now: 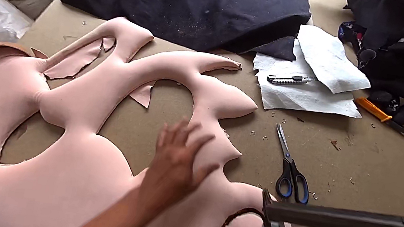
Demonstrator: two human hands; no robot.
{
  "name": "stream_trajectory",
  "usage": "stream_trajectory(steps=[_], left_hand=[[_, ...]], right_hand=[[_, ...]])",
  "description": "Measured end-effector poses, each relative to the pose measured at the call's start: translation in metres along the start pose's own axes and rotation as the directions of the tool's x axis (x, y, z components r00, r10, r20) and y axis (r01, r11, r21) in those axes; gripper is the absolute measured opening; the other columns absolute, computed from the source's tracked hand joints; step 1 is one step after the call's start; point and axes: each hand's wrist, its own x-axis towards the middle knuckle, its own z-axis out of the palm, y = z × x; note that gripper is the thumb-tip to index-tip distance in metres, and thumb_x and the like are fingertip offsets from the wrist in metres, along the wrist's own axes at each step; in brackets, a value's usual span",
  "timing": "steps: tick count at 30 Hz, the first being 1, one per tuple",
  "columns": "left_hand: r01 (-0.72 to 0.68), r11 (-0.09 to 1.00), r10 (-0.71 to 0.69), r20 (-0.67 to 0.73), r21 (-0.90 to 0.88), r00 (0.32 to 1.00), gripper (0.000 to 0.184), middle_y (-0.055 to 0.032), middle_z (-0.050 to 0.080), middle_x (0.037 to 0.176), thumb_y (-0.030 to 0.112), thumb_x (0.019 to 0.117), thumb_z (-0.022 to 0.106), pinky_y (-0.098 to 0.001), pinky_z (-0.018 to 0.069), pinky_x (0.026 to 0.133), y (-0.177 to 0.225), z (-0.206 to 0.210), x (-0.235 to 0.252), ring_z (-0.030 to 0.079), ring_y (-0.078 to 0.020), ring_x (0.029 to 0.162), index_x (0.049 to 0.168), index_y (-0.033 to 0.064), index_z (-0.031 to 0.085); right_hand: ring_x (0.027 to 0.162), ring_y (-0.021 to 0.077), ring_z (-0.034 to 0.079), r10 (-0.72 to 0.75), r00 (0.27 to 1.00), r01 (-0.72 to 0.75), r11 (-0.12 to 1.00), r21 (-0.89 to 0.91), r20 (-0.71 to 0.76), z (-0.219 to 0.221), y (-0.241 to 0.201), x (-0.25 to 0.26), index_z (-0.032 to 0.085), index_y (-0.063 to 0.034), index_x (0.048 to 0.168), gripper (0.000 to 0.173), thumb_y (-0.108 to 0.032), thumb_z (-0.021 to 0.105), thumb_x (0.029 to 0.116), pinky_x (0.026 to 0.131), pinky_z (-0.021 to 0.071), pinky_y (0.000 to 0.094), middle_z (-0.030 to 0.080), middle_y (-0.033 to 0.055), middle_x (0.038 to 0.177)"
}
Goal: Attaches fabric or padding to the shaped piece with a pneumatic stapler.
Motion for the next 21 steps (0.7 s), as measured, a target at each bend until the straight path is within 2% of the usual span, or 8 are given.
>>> stream_trajectory(steps=[1,2,4,9,12,14,18,21], left_hand=[[0.031,0.999,-0.033,0.055,0.044,0.998,0.067,-0.008,0.042,0.162,0.075,0.0829,0.065,-0.0731,0.0263,0.117,-0.011,-0.001,0.014,0.028,-0.0424,0.153,0.139,0.0379,0.063],[0.059,0.996,-0.066,0.124,0.063,0.99,0.073,-0.0082,0.032,0.168,0.078,0.0771,0.068,-0.0757,0.0227,0.116,-0.013,0.001,0.025,0.017,-0.0458,0.156,0.141,0.043,0.059],[0.096,0.994,-0.106,0.23,0.055,0.967,0.077,-0.005,0.019,0.172,0.074,0.0702,0.075,-0.0761,0.0233,0.115,-0.005,0.012,0.037,0.01,-0.0462,0.157,0.141,0.0482,0.056],[0.144,0.986,-0.162,0.31,0.078,0.937,0.071,-0.002,0.005,0.175,0.062,0.0746,0.076,-0.0763,0.0204,0.115,0.004,0.031,0.038,0.006,-0.0457,0.158,0.14,0.0433,0.055],[0.129,0.991,-0.136,0.254,0.046,0.958,0.066,-0.0054,0.006,0.175,0.056,0.0726,0.074,-0.0683,0.0223,0.118,0.002,0.037,0.037,0.009,-0.0474,0.157,0.135,0.0394,0.058],[0.112,0.994,-0.112,0.253,0.012,0.961,0.065,-0.0058,0.007,0.175,0.057,0.073,0.072,-0.0651,0.0264,0.117,-0.001,0.035,0.036,0.01,-0.0473,0.156,0.133,0.0365,0.059],[0.136,0.989,-0.112,0.283,-0.066,0.952,0.063,0.0,0.006,0.175,0.054,0.0745,0.07,-0.0609,0.0257,0.119,-0.006,0.027,0.036,0.005,-0.0392,0.159,0.133,0.0321,0.058],[0.152,0.988,-0.144,0.257,-0.011,0.956,0.065,-0.0025,0.006,0.175,0.05,0.0717,0.072,-0.0625,0.0272,0.117,-0.002,0.033,0.036,0.009,-0.0425,0.158,0.133,0.0326,0.059]], right_hand=[[0.077,0.0201,0.068,-0.007,0.999,0.01,0.999,-0.051,0.051,-0.002,0.008,0.007,0.067,-0.0142,0.1,0.018,-0.03,0.06,0.1029,0.1,0.0524,0.0531,0.065,0.0011,0.077],[0.077,0.0197,0.068,-0.007,0.995,0.016,0.996,-0.091,0.095,-0.001,0.018,0.014,0.069,-0.0134,0.098,0.022,-0.032,0.059,0.1034,0.1,0.0529,0.0529,0.065,0.0009,0.076],[0.072,0.0164,0.068,-0.021,0.992,0.047,0.975,-0.216,0.124,0.009,0.04,0.026,0.068,-0.0141,0.092,0.025,-0.034,0.06,0.1038,0.097,0.0565,0.0486,0.064,-0.0015,0.072],[0.065,0.0156,0.065,0.056,0.995,-0.015,0.897,-0.442,0.08,0.026,0.071,0.03,0.063,-0.0154,0.084,0.024,-0.032,0.064,0.1019,0.097,0.0573,0.0524,0.058,-0.002,0.067],[0.065,0.0162,0.065,0.106,0.989,-0.039,0.854,-0.519,0.1,0.037,0.067,0.036,0.062,-0.0155,0.083,0.024,-0.03,0.065,0.1015,0.099,0.0569,0.0544,0.059,-0.0016,0.066],[0.067,0.0155,0.066,0.096,0.99,-0.024,0.84,-0.542,0.104,0.046,0.066,0.04,0.063,-0.016,0.084,0.021,-0.029,0.066,0.1007,0.097,0.0583,0.0521,0.059,-0.0021,0.067],[0.07,0.0143,0.067,0.113,0.983,-0.005,0.802,-0.598,0.144,0.055,0.07,0.047,0.064,-0.0156,0.085,0.018,-0.026,0.068,0.0989,0.097,0.0574,0.0513,0.06,-0.0028,0.069],[0.069,0.0108,0.066,0.124,0.985,-0.013,0.752,-0.659,0.123,0.064,0.075,0.048,0.064,-0.0177,0.085,0.019,-0.03,0.068,0.0998,0.094,0.0593,0.0452,0.06,-0.0054,0.069]])
